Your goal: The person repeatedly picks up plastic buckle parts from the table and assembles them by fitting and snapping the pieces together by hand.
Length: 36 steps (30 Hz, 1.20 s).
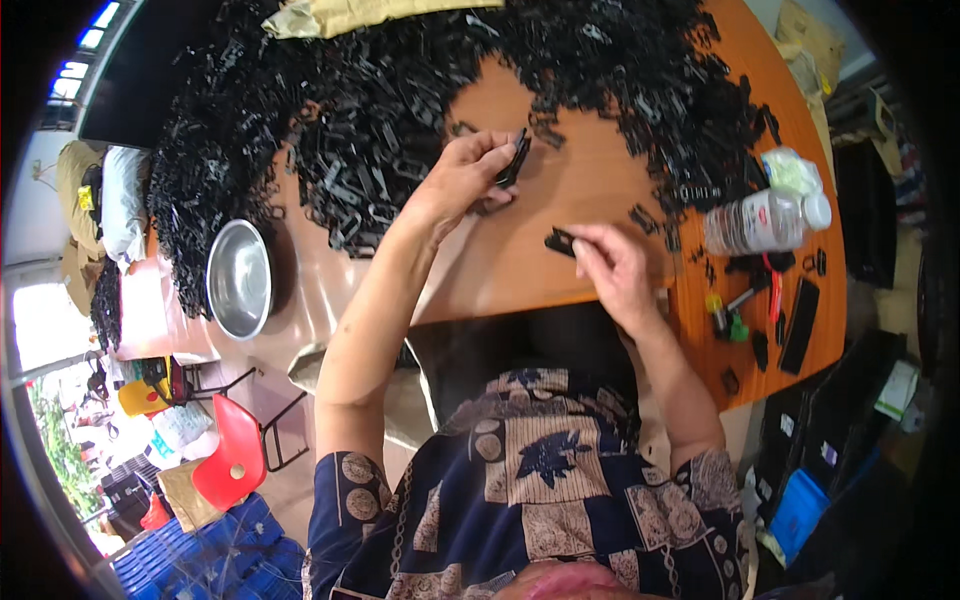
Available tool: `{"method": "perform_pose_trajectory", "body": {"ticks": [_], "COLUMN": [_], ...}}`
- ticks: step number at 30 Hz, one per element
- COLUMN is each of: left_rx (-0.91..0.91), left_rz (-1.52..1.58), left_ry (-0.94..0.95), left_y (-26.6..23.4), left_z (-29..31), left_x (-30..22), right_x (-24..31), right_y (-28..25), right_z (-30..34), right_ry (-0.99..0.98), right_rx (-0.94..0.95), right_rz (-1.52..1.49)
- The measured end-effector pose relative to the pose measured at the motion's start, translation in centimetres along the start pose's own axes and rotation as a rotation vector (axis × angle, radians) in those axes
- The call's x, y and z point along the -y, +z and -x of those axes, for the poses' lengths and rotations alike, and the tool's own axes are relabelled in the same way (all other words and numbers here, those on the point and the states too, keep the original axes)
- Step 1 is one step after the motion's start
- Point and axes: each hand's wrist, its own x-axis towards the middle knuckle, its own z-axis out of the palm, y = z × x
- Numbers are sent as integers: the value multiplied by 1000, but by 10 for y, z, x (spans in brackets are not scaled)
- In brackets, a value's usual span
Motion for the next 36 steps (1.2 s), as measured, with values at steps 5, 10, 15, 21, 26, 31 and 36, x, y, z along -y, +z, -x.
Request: {"method": "perform_pose_trajectory", "body": {"ticks": [5,10,15,21,26,31,36], "left_rx": [92,113,60,28,18,-99,-251], "left_rz": [472,468,321,250,180,124,-81], "left_ry": [-51,46,126,160,178,211,307], "left_y": [2,2,3,1,9,22,44], "left_z": [60,95,118,128,132,124,130], "left_x": [37,61,67,69,66,73,89], "right_x": [29,42,47,54,51,46,33], "right_y": [6,26,39,42,45,44,37], "right_z": [-5,12,27,36,35,31,32], "right_ry": [-20,5,-6,-22,-21,-82,-37], "right_rx": [177,266,246,261,266,244,215], "right_rz": [-87,-29,41,48,77,164,144]}}
